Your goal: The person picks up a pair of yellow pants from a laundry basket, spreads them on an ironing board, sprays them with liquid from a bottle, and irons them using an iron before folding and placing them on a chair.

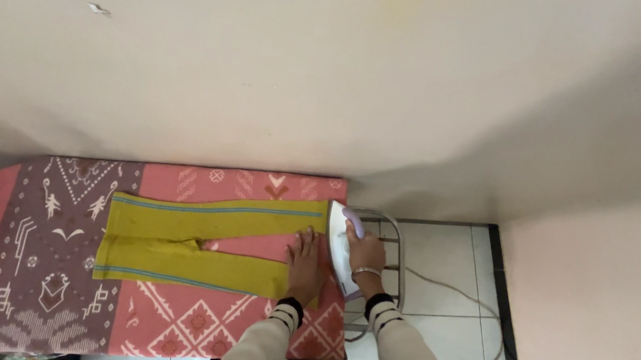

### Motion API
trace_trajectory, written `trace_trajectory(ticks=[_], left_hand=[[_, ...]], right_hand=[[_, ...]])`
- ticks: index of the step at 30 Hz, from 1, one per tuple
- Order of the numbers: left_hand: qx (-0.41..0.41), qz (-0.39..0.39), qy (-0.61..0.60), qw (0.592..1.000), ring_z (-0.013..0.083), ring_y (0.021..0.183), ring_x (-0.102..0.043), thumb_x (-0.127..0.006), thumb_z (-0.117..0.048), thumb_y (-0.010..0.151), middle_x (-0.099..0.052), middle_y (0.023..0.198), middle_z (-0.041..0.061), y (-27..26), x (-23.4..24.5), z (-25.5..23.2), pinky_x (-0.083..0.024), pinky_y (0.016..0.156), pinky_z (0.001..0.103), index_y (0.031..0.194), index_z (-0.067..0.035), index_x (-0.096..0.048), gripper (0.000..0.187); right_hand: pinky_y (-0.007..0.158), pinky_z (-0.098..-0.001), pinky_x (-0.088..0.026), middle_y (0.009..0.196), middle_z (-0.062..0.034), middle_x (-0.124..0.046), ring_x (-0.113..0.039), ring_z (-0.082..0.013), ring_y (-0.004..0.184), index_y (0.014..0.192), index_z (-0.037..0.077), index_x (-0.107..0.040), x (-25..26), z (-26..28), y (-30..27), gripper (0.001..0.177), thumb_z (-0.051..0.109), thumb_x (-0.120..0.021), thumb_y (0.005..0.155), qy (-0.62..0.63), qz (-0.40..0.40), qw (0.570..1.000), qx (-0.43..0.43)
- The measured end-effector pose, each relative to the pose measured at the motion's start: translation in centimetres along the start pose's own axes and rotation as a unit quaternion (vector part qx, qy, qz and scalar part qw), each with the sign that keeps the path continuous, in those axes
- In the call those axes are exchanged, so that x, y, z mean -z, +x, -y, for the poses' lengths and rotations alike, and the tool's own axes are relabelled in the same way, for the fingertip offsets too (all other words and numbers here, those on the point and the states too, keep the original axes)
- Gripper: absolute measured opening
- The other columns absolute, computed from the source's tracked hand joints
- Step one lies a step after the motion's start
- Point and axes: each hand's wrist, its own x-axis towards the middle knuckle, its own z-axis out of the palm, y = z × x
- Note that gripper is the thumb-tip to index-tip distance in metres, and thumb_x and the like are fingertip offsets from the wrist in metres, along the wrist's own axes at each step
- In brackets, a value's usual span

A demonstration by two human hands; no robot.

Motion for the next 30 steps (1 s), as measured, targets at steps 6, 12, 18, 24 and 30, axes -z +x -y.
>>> trace_trajectory(ticks=[6,12,18,24,30], left_hand=[[0.009,0.075,-0.004,0.997,0.0349,0.158,0.002,-0.066,-0.021,0.089,-0.004,0.171,0.012,-1.7,1.5,-1.8,-0.003,0.125,0.058,0.162,-0.006,-0.009,0.094],[-0.134,-0.040,-0.028,0.990,0.0368,0.157,-0.004,-0.061,-0.017,0.100,-0.012,0.171,0.015,-2.0,-1.5,-2.0,-0.007,0.121,0.064,0.161,-0.012,-0.025,0.071],[-0.144,0.051,-0.062,0.986,0.0375,0.155,-0.018,-0.056,-0.010,0.096,-0.025,0.166,0.017,-2.1,-2.8,-2.8,-0.012,0.122,0.062,0.156,-0.004,-0.030,0.066],[-0.202,0.000,-0.180,0.963,0.0379,0.142,-0.047,-0.053,-0.002,0.091,-0.053,0.150,0.019,-3.3,1.4,-2.0,-0.036,0.119,0.047,0.145,-0.006,-0.052,0.054],[-0.217,-0.077,-0.194,0.954,0.0439,0.132,-0.050,-0.061,-0.006,0.088,-0.056,0.141,0.024,-3.7,5.4,2.3,-0.041,0.111,0.050,0.133,-0.001,-0.060,0.045]], right_hand=[[0.074,-0.0527,-0.056,0.080,-0.0262,-0.072,-0.071,-0.0452,0.080,0.084,0.001,-0.077,2.6,-2.7,-1.1,0.073,0.071,-0.058,0.086,-0.002,0.019,0.999,-0.030],[0.071,-0.0525,-0.055,0.079,-0.0255,-0.072,-0.071,-0.0450,0.077,0.082,-0.001,-0.076,2.4,-5.1,-0.8,0.073,0.068,-0.055,0.090,0.014,-0.014,0.999,-0.033],[0.074,-0.0519,-0.055,0.080,-0.0268,-0.072,-0.071,-0.0457,0.078,0.083,-0.002,-0.075,-0.6,-6.8,0.3,0.073,0.067,-0.054,0.092,0.032,-0.035,0.999,-0.026],[0.075,-0.0517,-0.055,0.079,-0.0261,-0.072,-0.071,-0.0452,0.078,0.084,-0.001,-0.075,-1.3,-7.4,0.0,0.074,0.068,-0.051,0.092,0.043,-0.025,0.998,-0.049],[0.079,-0.0533,-0.054,0.087,-0.0266,-0.074,-0.071,-0.0454,0.085,0.091,-0.001,-0.074,-0.4,-7.3,-0.4,0.076,0.068,-0.044,0.094,0.031,0.033,0.997,-0.063]])
